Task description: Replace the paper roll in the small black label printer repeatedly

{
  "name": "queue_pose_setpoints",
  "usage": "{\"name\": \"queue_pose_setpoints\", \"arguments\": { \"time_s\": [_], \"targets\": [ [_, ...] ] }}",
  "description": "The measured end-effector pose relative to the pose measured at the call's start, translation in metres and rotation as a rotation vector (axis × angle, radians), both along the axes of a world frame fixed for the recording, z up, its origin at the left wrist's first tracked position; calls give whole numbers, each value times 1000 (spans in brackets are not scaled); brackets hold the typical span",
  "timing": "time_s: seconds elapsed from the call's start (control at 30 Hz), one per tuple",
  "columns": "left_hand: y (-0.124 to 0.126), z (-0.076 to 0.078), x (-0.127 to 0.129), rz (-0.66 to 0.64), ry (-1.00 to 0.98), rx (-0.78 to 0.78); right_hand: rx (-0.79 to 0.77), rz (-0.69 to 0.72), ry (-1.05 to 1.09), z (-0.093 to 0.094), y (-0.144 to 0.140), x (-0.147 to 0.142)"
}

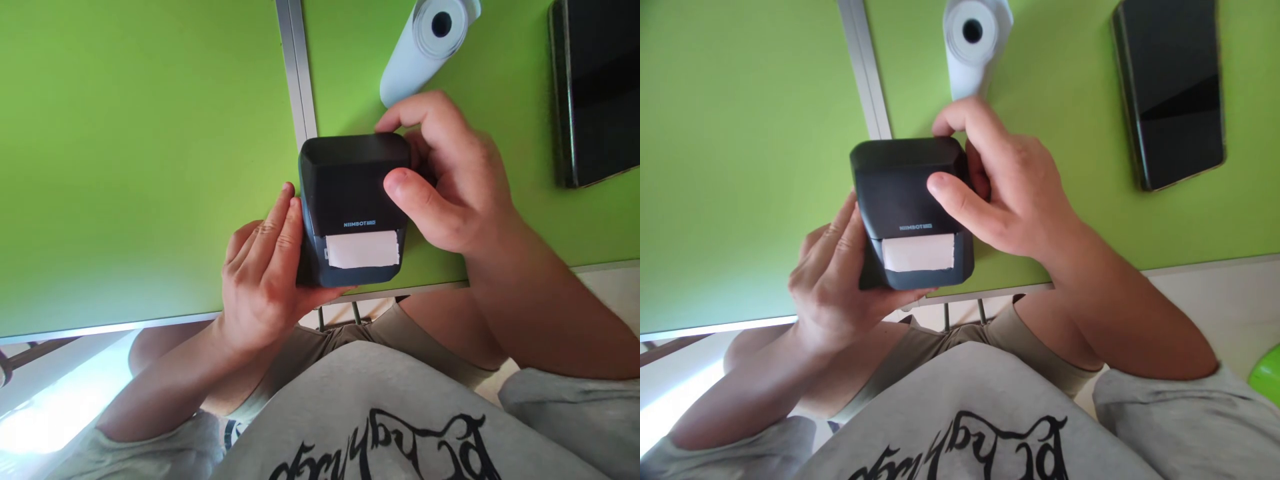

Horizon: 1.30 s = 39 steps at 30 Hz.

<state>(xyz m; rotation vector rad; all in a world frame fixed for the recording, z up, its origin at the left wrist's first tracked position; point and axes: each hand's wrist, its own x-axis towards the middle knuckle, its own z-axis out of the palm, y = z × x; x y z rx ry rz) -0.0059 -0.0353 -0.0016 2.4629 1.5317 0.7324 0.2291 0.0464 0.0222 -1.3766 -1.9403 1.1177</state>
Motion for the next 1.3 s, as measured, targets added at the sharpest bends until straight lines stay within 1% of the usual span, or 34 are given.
{"name": "queue_pose_setpoints", "arguments": {
  "time_s": [0.17,0.3,0.47,0.6,0.67,0.8,0.9,0.97,1.03,1.1,1.2,1.27,1.3],
  "targets": [
    [2,0,-1,-20,-28,24,-44,29,-94,8,0,1],
    [1,0,-3,-7,-41,-17,-54,75,-88,7,2,1],
    [1,1,-4,3,-43,-75,-69,86,-83,7,3,2],
    [4,1,-3,-20,-62,-36,-73,77,-73,7,3,3],
    [5,1,-3,-24,-57,-41,-79,78,-69,6,3,3],
    [4,2,-1,4,-48,-86,-161,123,-12,8,4,6],
    [4,4,0,-3,-65,-93,-187,152,-48,10,5,9],
    [5,4,0,-5,-86,-118,-168,154,-60,9,6,12],
    [7,4,1,-7,-97,-132,-143,150,-11,6,6,14],
    [8,2,2,-11,-103,-104,-116,147,56,4,5,15],
    [8,-2,3,-9,-100,-74,-4,122,131,4,1,13],
    [7,-3,3,-5,-99,-86,77,79,124,8,-2,11],
    [7,-4,3,-5,-102,-91,69,50,105,10,-3,9]
  ]
}}
